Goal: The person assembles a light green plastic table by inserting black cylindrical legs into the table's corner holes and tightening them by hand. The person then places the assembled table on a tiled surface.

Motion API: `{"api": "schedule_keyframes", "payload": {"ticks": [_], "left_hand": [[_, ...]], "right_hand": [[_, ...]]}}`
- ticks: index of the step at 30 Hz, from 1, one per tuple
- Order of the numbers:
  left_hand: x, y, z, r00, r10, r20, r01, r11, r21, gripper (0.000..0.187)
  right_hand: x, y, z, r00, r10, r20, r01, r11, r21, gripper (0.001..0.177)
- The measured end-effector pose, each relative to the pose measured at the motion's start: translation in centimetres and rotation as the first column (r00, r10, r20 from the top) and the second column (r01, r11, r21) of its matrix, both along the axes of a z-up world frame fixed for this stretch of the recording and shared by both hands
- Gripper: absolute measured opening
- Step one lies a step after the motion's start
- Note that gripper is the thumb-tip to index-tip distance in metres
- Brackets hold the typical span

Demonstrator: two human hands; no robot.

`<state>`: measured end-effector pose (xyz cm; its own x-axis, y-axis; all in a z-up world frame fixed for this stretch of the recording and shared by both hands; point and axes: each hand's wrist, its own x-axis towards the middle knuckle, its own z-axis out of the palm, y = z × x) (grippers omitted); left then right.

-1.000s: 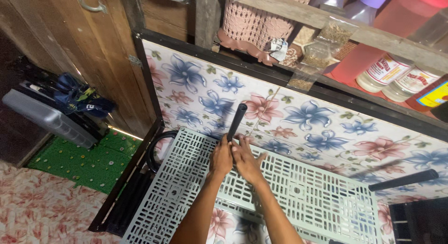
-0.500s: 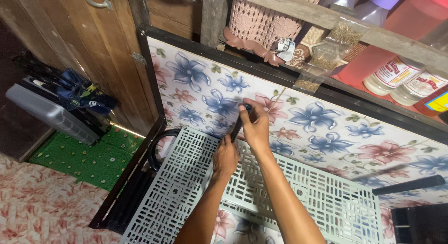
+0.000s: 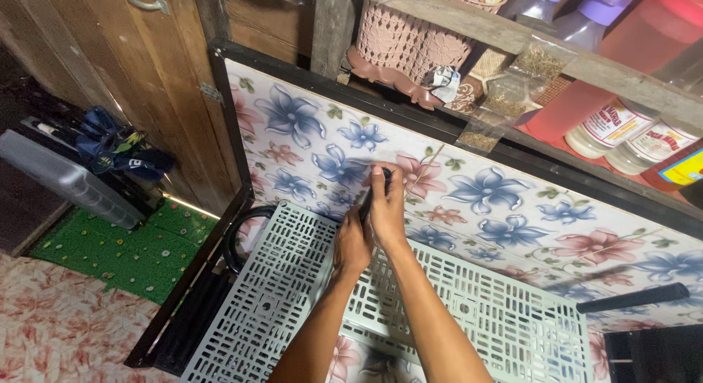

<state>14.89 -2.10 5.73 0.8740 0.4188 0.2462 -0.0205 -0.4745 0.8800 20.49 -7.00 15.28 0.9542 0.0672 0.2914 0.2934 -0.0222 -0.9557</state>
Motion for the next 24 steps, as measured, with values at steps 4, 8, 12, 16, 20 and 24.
{"api": "schedule_keyframes", "payload": {"ticks": [4,8,12,16,20,24], "left_hand": [[-0.1,0.1,0.6,0.987,-0.030,-0.159,0.034,0.999,0.024,0.033],[-0.4,0.1,1.1,0.978,-0.030,-0.208,0.041,0.998,0.049,0.030],[-0.4,0.5,1.2,0.981,-0.056,-0.184,0.069,0.995,0.065,0.031],[-0.1,0.3,0.8,0.968,-0.059,-0.243,0.079,0.994,0.075,0.028],[-0.1,0.6,0.9,0.981,-0.056,-0.188,0.067,0.996,0.053,0.031],[-0.3,0.7,1.4,0.968,-0.068,-0.243,0.051,0.996,-0.079,0.039]], "right_hand": [[1.0,0.3,-0.4,0.998,-0.058,0.026,0.060,0.996,-0.067,0.031],[2.4,0.8,0.3,0.984,-0.010,-0.179,0.020,0.998,0.054,0.044],[3.7,0.1,1.2,0.905,0.306,-0.297,-0.228,0.936,0.269,0.043],[3.7,-0.8,1.1,0.888,0.372,-0.268,-0.297,0.912,0.283,0.044],[2.3,0.3,0.8,0.968,0.137,-0.208,-0.113,0.986,0.126,0.035],[-0.4,1.8,-0.1,0.959,-0.244,0.144,0.251,0.968,-0.028,0.026]]}}
